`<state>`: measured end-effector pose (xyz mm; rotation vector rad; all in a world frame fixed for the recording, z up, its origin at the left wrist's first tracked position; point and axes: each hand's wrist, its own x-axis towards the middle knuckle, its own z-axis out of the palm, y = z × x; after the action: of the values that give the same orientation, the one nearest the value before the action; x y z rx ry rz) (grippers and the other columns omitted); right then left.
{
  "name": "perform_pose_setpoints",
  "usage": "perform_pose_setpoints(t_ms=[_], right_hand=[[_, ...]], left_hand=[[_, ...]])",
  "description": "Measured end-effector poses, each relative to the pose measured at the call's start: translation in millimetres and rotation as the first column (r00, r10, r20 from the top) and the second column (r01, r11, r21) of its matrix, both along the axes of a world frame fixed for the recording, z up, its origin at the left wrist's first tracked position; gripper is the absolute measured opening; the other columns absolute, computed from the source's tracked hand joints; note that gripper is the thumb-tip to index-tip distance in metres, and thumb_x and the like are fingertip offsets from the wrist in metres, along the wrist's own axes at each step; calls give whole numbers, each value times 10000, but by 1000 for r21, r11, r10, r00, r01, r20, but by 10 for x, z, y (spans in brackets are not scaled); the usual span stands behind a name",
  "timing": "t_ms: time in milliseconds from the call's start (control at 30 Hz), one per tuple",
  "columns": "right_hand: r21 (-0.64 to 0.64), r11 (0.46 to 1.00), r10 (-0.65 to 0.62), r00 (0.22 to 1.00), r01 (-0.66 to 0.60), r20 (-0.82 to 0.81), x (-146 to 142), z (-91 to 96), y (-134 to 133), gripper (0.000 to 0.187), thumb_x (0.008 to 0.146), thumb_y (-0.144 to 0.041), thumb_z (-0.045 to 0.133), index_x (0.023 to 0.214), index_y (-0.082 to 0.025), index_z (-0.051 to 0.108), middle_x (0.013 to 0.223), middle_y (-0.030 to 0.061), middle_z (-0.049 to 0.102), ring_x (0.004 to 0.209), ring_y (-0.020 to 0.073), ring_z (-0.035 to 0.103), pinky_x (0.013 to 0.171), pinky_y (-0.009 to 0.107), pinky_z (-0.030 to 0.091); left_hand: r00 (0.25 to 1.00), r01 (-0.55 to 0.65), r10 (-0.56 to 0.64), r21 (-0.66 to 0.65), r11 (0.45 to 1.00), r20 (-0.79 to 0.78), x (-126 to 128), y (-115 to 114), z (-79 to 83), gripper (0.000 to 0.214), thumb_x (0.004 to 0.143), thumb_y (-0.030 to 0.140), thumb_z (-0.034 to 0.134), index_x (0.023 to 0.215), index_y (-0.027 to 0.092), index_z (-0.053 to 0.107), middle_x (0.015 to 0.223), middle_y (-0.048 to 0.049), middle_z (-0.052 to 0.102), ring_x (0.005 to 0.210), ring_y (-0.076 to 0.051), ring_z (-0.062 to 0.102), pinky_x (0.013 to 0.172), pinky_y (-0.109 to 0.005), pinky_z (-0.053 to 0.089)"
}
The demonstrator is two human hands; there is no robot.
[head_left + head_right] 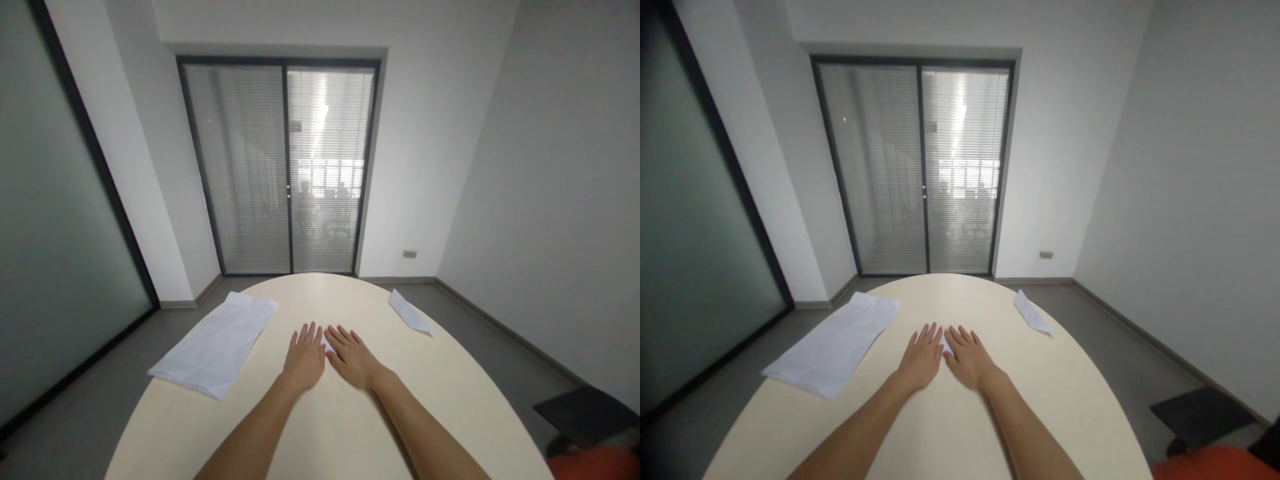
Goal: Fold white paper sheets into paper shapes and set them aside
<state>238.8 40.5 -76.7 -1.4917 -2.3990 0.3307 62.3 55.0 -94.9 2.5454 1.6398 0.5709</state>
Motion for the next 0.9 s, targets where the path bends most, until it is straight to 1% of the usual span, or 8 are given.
perform_pose_setpoints(t_ms=[133, 300, 467, 667, 800, 900], right_hand=[[-5, 1000, 16, 1000, -16, 3, -11, 52, -28, 602, 980, -498, 355, 1530, -263, 291, 1588, 81, 268, 1476, 309, 202, 1176, 566, 161], [12, 1000, 23, 1000, -23, -6, -21, 77, -43, 562, 987, -489, 347, 1509, -283, 342, 1573, 84, 313, 1467, 305, 235, 1165, 565, 181], [24, 999, 24, 999, -24, -29, -27, 81, -48, 531, 991, -481, 344, 1486, -294, 391, 1564, 78, 339, 1461, 303, 252, 1162, 563, 188], [-12, 1000, 9, 1000, -9, -1, -33, 111, -55, 547, 985, -487, 339, 1492, -284, 381, 1575, 72, 321, 1466, 299, 236, 1170, 552, 170], [-18, 1000, -1, 1000, 1, -1, -36, 138, -60, 557, 975, -496, 355, 1487, -277, 392, 1568, 67, 340, 1461, 300, 250, 1172, 541, 177], [-15, 1000, 1, 1000, -1, -9, -39, 145, -65, 559, 975, -491, 356, 1487, -273, 393, 1568, 70, 339, 1462, 301, 248, 1170, 542, 181]], left_hand=[[999, -46, 46, 20, 999, -10, 2, -1, -5, 517, 966, 303, 332, 1456, 167, 424, 1543, -142, 360, 1442, -325, 282, 1150, -551, 229], [992, -125, 125, 28, 992, -25, 13, -24, 39, 513, 959, 296, 358, 1442, 146, 444, 1530, -178, 368, 1426, -333, 314, 1139, -545, 245], [979, -201, 202, 28, 979, -32, 7, -21, 44, 543, 948, 354, 411, 1440, 128, 449, 1520, -215, 368, 1419, -365, 316, 1136, -548, 248], [969, -224, 226, 29, 974, -96, 5, -14, 53, 519, 977, 368, 370, 1451, 166, 438, 1529, -169, 375, 1422, -328, 321, 1144, -515, 259], [964, -231, 232, 24, 973, -130, 3, -24, 83, 489, 983, 315, 358, 1449, 191, 438, 1534, -142, 379, 1422, -308, 325, 1145, -499, 268], [965, -231, 231, 14, 973, -126, -2, -20, 90, 481, 978, 270, 354, 1445, 197, 443, 1532, -136, 384, 1421, -303, 327, 1143, -498, 272]])
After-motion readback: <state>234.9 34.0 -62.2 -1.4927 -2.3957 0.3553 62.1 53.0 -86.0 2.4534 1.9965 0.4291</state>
